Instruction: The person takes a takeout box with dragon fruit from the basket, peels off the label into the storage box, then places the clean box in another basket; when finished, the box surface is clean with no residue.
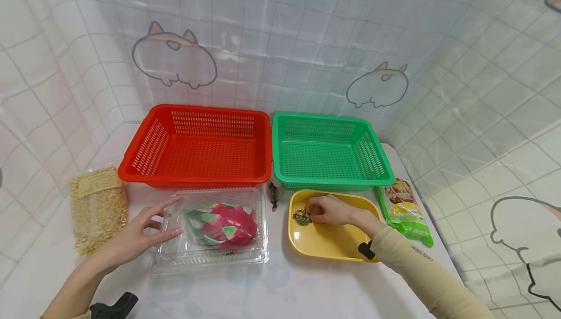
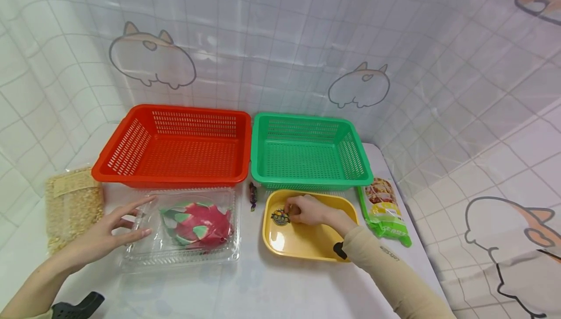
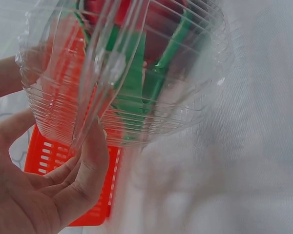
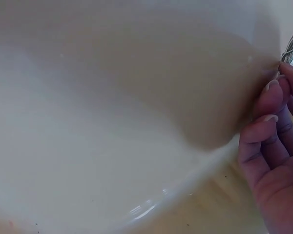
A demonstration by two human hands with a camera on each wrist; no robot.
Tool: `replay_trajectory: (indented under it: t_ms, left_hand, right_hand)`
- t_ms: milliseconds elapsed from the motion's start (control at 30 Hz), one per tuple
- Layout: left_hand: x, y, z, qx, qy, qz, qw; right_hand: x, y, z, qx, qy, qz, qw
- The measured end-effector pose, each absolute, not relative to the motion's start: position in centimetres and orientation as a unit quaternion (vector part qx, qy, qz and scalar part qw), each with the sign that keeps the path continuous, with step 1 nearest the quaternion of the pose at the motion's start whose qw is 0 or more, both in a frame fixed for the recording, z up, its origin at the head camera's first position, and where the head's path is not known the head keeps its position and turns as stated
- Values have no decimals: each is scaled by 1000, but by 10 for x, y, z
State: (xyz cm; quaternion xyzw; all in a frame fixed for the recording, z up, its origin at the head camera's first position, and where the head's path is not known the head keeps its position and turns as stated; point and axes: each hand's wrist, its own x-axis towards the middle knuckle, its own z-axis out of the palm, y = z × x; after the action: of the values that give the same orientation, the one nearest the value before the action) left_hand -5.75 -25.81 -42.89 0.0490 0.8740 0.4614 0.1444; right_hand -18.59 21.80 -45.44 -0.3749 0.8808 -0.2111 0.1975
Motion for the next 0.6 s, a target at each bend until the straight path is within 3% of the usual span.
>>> replay_trajectory:
  t_ms: [333, 600]
  left_hand:
    - [-60, -259, -429, 45, 878, 450, 154]
    - [-61, -260, -428, 51, 878, 453, 147]
  right_hand:
    - [-182, 217, -439, -379, 873, -228, 205]
    - [-171, 204, -418, -303, 847, -359, 248]
